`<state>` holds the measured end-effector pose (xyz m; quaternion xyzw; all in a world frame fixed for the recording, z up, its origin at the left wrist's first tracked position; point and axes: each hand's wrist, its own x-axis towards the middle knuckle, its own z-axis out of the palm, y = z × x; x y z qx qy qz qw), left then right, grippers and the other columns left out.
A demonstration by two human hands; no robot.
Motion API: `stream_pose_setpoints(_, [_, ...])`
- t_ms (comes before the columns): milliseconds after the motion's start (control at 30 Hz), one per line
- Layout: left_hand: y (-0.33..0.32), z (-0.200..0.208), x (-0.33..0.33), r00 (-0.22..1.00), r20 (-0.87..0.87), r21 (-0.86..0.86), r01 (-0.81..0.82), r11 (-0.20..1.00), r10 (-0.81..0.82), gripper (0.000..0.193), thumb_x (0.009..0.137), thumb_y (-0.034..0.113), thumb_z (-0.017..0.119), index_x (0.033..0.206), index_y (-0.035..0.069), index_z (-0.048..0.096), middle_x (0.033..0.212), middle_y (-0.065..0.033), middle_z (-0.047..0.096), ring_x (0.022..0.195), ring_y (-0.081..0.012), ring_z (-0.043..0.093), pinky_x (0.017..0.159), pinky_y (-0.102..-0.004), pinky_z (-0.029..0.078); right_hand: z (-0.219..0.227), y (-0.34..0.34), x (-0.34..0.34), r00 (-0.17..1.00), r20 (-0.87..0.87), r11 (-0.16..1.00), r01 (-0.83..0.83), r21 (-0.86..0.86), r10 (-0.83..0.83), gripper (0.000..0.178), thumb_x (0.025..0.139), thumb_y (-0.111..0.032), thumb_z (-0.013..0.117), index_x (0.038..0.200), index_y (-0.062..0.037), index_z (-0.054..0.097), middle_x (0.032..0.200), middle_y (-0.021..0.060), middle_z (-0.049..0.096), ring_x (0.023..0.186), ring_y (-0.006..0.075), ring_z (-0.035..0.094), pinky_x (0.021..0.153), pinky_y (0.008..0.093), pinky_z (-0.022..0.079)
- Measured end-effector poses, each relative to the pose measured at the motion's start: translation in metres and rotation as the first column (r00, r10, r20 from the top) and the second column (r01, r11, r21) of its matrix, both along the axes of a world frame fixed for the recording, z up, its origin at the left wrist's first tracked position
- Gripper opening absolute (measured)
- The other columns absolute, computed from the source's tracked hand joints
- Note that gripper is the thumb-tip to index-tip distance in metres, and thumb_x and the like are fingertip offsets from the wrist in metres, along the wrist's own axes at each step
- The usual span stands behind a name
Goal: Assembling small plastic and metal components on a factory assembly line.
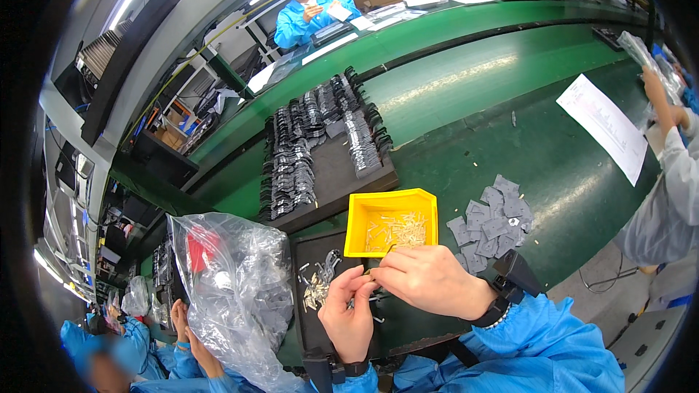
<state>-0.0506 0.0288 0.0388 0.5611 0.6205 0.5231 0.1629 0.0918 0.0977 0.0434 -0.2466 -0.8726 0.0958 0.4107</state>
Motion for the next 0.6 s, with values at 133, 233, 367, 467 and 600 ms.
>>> stream_pose_setpoints(133, [0.001,0.0,-0.004,0.981,-0.187,0.022,0.064,0.998,-0.059,0.022,0.079,-0.001,0.064,0.101,0.001,0.061,0.081,-0.0132,0.066,0.071,-0.0214,0.066,0.063,-0.0291,0.052,0.001,-0.001,-0.002,1.0,-0.003,1.0,0.017,0.0,-0.017,0.011,0.071,-0.013,0.067,0.079,-0.0088,0.061,0.069,0.0015,0.054,0.065,0.0167,0.059,0.054,0.0289,0.047])
stream_pose_setpoints(233, [0.001,-0.001,-0.001,0.995,-0.084,0.011,0.057,0.998,-0.055,0.022,0.08,-0.001,0.064,0.102,0.0,0.059,0.082,-0.0129,0.066,0.073,-0.0189,0.066,0.064,-0.0275,0.052,-0.001,-0.003,-0.004,0.998,-0.034,0.998,0.05,-0.04,-0.051,0.009,0.071,-0.013,0.066,0.078,-0.0084,0.061,0.069,0.0018,0.055,0.063,0.0172,0.06,0.053,0.0287,0.048])
stream_pose_setpoints(367, [0.002,-0.009,-0.002,0.902,0.418,-0.031,0.137,0.99,-0.111,0.023,0.083,-0.001,0.061,0.105,-0.002,0.055,0.086,-0.013,0.066,0.077,-0.0171,0.065,0.069,-0.0261,0.052,-0.003,-0.003,-0.006,0.99,-0.123,0.988,0.054,-0.143,-0.072,0.009,0.071,-0.011,0.067,0.076,-0.0077,0.06,0.069,0.0025,0.057,0.061,0.0186,0.061,0.052,0.0294,0.048])
stream_pose_setpoints(467, [0.005,-0.006,-0.004,0.747,0.655,-0.044,0.193,0.98,-0.118,0.022,0.085,-0.005,0.056,0.105,-0.002,0.047,0.086,-0.0149,0.063,0.076,-0.0204,0.065,0.071,-0.0283,0.053,-0.003,-0.001,-0.003,0.982,-0.166,0.971,0.053,-0.231,-0.093,0.011,0.068,-0.003,0.068,0.077,-0.0072,0.062,0.071,0.0044,0.062,0.062,0.0199,0.062,0.053,0.0287,0.049])
stream_pose_setpoints(600, [0.004,-0.004,-0.004,0.734,0.67,-0.033,0.179,0.983,-0.111,0.022,0.085,-0.005,0.055,0.105,-0.002,0.048,0.087,-0.0152,0.063,0.076,-0.0208,0.065,0.071,-0.028,0.053,-0.001,0.005,-0.002,0.969,-0.192,0.977,0.125,-0.175,-0.159,0.011,0.068,-0.002,0.068,0.076,-0.0061,0.062,0.07,0.0058,0.061,0.058,0.0224,0.061,0.051,0.0305,0.048])
